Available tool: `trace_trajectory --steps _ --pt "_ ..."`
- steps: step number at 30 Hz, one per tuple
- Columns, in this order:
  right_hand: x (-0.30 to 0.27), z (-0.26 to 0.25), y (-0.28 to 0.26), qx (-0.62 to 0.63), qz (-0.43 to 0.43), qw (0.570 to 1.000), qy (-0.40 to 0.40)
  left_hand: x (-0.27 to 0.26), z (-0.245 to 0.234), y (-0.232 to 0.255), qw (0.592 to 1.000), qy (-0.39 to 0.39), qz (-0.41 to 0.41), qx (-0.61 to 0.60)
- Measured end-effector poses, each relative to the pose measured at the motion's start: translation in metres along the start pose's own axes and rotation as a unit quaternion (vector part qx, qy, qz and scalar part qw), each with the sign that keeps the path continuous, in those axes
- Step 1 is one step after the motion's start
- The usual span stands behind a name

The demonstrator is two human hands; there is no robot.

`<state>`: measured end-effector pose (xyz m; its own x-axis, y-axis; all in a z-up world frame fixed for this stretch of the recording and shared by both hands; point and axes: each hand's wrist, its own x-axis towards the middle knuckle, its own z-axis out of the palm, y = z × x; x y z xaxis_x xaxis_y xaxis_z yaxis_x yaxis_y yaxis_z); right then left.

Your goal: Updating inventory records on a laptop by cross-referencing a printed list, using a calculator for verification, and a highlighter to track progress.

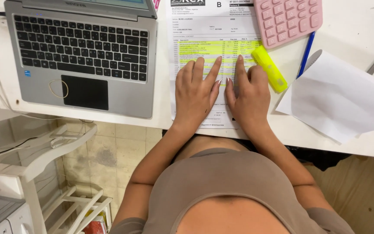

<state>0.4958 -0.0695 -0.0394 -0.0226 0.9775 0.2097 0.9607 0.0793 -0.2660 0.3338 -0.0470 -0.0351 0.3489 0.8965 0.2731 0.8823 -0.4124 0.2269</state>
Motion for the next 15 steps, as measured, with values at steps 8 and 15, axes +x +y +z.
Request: trace_trajectory --steps 8,15 --pt "0.002 -0.006 -0.01 0.044 0.024 0.999 0.013 -0.003 -0.015 -0.024 0.997 -0.016 0.007 -0.075" --pt "0.004 0.007 -0.082 0.09 -0.071 0.992 0.056 -0.023 -0.058 -0.076 0.994 0.031 0.029 -0.101"
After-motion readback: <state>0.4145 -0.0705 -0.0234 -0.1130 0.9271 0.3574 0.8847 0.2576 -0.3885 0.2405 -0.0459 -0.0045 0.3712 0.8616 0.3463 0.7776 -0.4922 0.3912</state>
